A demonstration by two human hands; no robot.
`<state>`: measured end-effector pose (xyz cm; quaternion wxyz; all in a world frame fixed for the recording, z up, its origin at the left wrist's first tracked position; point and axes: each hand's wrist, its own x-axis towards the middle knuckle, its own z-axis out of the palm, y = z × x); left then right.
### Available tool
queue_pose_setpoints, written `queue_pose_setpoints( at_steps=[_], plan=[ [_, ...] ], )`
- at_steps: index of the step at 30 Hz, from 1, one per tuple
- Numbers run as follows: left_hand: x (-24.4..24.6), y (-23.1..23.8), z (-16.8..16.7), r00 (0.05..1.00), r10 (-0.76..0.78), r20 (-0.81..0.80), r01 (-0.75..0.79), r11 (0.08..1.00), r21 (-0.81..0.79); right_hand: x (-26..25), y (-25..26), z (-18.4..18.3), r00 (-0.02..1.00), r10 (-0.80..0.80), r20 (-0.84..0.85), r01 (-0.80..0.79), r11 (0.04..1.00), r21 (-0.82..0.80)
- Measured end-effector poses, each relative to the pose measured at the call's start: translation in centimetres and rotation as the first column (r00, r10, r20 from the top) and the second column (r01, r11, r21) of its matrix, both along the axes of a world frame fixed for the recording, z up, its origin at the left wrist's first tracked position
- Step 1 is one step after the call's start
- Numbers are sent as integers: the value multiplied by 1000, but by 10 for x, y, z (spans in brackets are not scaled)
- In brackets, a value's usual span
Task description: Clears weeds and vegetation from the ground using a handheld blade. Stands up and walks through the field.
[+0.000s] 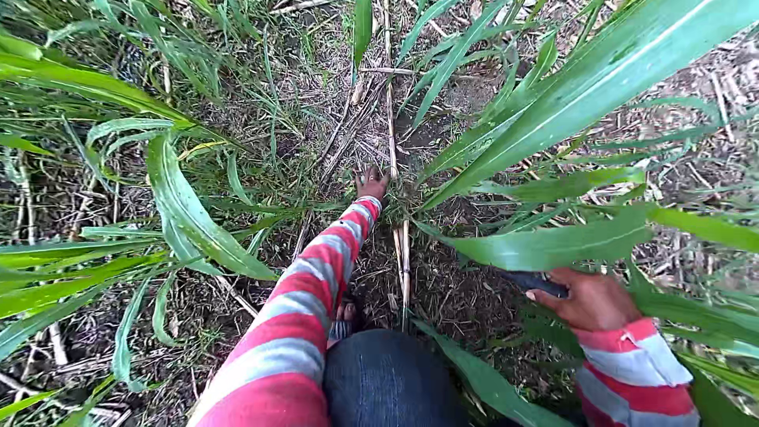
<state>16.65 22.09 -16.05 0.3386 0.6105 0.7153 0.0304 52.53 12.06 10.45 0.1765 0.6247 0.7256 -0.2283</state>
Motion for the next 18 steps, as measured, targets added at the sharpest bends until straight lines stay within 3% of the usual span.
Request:
queue_pose_setpoints(
  at_steps=[3,5,7,9,11,14,18],
  plan=[
    [3,-20,-19,967,163,197,-182,980,84,7,-4,-4,1000,3,-13,-2,999,43],
    [1,-26,-22,877,372,305,-384,923,-21,15,-8,-14,999,38,-26,-35,992,117],
    [-5,-23,-12,768,525,367,-525,844,-110,18,-6,-21,999,37,4,-37,994,103],
    [-9,-15,19,697,588,411,-572,801,-176,18,-2,-24,998,59,36,-62,994,89],
    [-7,-18,45,754,560,344,-525,828,-197,12,-1,-18,998,54,12,-55,994,99],
    [-10,-49,40,863,465,197,-418,877,-237,3,1,-5,1000,17,2,-17,1000,16],
    [-34,-100,43,923,380,62,-359,908,-217,9,3,-7,999,26,-42,-26,1000,-2]
  ],
)
